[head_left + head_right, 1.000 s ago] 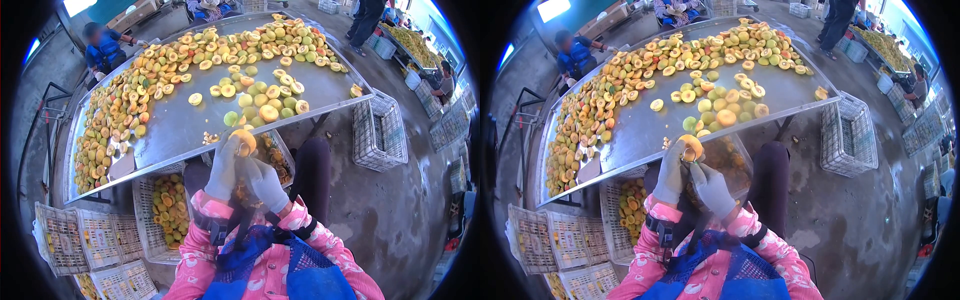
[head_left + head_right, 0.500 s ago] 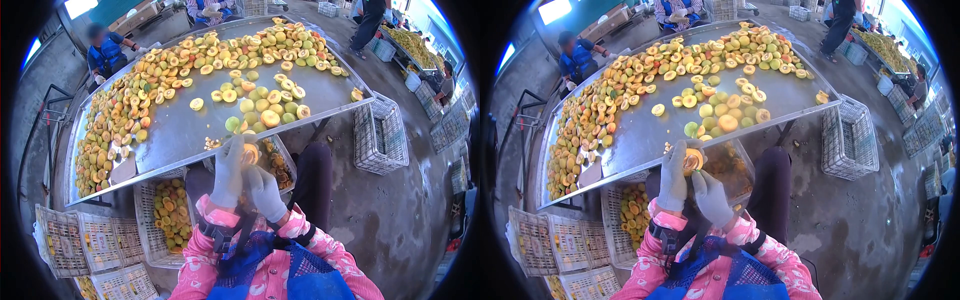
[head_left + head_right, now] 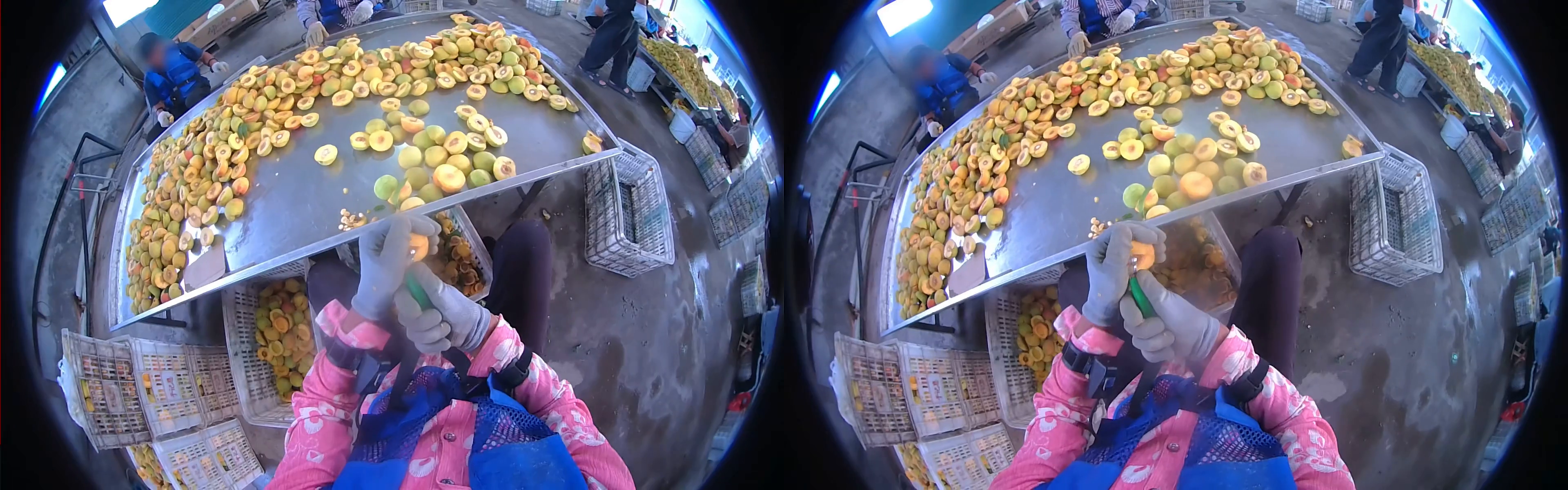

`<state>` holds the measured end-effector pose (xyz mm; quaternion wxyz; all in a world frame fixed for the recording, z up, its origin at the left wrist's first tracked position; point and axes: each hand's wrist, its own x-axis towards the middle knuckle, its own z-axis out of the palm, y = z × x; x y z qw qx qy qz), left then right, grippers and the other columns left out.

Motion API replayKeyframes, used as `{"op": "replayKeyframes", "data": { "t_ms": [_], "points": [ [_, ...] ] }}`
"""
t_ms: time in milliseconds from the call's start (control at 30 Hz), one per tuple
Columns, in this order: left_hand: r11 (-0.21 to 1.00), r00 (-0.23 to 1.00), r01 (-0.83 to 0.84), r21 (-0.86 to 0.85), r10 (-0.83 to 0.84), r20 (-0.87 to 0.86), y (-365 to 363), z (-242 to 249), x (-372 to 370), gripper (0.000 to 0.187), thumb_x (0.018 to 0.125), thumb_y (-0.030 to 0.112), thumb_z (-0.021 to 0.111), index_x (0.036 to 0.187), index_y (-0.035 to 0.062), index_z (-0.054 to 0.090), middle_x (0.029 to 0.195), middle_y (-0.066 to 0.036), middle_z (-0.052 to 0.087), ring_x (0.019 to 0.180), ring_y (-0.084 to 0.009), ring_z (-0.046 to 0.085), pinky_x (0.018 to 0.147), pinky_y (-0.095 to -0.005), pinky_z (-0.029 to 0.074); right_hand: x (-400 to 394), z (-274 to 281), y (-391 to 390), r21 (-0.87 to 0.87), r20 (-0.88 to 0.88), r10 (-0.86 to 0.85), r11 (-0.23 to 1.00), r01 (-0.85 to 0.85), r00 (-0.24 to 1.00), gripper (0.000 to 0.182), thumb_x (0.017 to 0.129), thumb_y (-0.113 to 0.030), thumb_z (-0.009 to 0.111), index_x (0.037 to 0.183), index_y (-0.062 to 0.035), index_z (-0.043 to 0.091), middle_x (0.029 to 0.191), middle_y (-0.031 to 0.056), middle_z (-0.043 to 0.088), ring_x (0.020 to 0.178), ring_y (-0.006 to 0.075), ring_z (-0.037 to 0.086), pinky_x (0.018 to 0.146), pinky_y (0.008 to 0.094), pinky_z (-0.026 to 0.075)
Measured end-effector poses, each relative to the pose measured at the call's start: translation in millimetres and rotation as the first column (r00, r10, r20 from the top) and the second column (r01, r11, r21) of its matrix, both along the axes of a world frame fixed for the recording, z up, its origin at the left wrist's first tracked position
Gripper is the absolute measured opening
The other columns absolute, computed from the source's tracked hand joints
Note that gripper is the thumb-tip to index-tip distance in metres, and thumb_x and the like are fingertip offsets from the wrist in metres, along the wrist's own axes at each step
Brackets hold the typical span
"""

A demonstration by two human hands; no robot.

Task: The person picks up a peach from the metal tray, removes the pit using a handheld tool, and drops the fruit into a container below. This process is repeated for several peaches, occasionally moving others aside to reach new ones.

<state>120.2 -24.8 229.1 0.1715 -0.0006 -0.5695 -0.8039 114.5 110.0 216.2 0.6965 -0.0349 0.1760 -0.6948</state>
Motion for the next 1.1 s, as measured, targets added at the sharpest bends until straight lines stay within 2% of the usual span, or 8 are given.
{"op": "replayKeyframes", "data": {
  "t_ms": [167,233,367,400,533,767,1000,1100],
  "points": [
    [0.837,0.983,-0.102,0.537,0.002,0.184,-5.0,-29.5,-1.6,0.021,0.096,0.017,0.052,0.102,-0.0010,0.059,0.091,-0.012,0.065,0.074,-0.0175,0.061,0.068,-0.0298,0.052,-1.3,-27.1,-15.8,-0.170,0.202,0.011,0.985,0.024,0.979,0.056,0.091,-0.067,0.035,0.078,-0.0148,0.050,0.051,-0.0088,0.027,0.035,0.0046,0.026,0.031,0.0210,0.022],
    [0.607,0.861,-0.419,-0.676,0.501,-0.084,-21.5,-55.3,31.4,0.013,0.089,0.009,0.061,0.099,0.0009,0.059,0.088,-0.010,0.065,0.077,-0.0175,0.063,0.070,-0.0306,0.053,1.3,-42.7,-17.2,-0.195,0.154,-0.011,0.980,0.041,0.988,0.056,0.091,-0.067,0.036,0.079,-0.0148,0.052,0.052,-0.0089,0.027,0.035,0.0046,0.026,0.031,0.0211,0.023],
    [0.519,0.389,-0.629,-0.579,0.855,0.343,-114.1,-66.3,105.7,0.011,0.086,0.008,0.058,0.086,0.0011,0.067,0.080,-0.013,0.064,0.078,-0.0212,0.062,0.070,-0.0334,0.051,-14.7,-58.0,-24.9,0.271,-0.166,-0.109,0.950,0.152,0.980,0.052,0.097,-0.059,0.036,0.079,-0.0143,0.054,0.053,-0.0073,0.033,0.038,0.0060,0.027,0.034,0.0234,0.023],
    [-0.027,0.310,-0.413,-0.910,0.936,-0.169,-140.4,-77.7,124.4,0.014,0.084,0.010,0.060,0.078,0.0004,0.068,0.088,-0.016,0.064,0.084,-0.0252,0.060,0.076,-0.0379,0.050,-18.5,-57.7,-27.8,0.560,-0.427,-0.032,0.775,0.293,0.903,0.050,0.098,-0.056,0.036,0.078,-0.0137,0.054,0.053,-0.0075,0.035,0.038,0.0059,0.028,0.035,0.0233,0.023],
    [0.116,0.600,-0.543,-0.831,0.747,-0.288,-116.4,-68.5,43.2,0.022,0.082,0.014,0.066,0.101,0.0030,0.067,0.098,-0.018,0.064,0.093,-0.0323,0.061,0.086,-0.0406,0.048,-44.7,-132.1,-47.0,0.068,-0.996,0.083,0.703,0.708,0.014,0.046,0.095,-0.046,0.048,0.081,-0.0032,0.059,0.063,0.0146,0.062,0.057,0.0321,0.061,0.052,0.0416,0.047],
    [-0.248,0.955,0.220,-0.943,0.251,0.157,-130.7,-128.5,-146.7,0.062,0.070,0.009,0.069,0.130,0.0202,0.054,0.127,-0.014,0.055,0.119,-0.0332,0.051,0.103,-0.0424,0.039,-67.8,-113.3,-1.9,0.190,-0.938,0.341,0.653,0.733,-0.060,0.035,0.091,-0.034,0.057,0.087,0.0008,0.060,0.078,0.0265,0.062,0.075,0.0446,0.061,0.067,0.0499,0.047],
    [0.097,0.915,0.205,-0.974,0.334,0.226,-139.3,-116.6,-127.2,0.055,0.078,0.011,0.068,0.130,0.0198,0.053,0.114,-0.013,0.061,0.110,-0.0331,0.057,0.099,-0.0430,0.044,-56.1,-97.1,-20.8,0.054,-0.997,0.083,0.676,0.735,-0.003,0.026,0.091,-0.028,0.058,0.089,-0.0016,0.059,0.079,0.0243,0.063,0.076,0.0429,0.062,0.064,0.0483,0.047],
    [0.989,0.774,-0.091,-0.116,0.143,0.617,-109.6,-70.2,-81.9,0.039,0.094,0.022,0.055,0.130,0.0086,0.051,0.112,-0.012,0.062,0.105,-0.0266,0.060,0.093,-0.0384,0.048,-52.0,-72.9,-36.7,0.072,-0.991,-0.031,0.704,0.707,0.132,0.027,0.095,-0.025,0.054,0.091,0.0011,0.062,0.069,0.0129,0.063,0.059,0.0236,0.059,0.055,0.0337,0.045]
  ]
}}
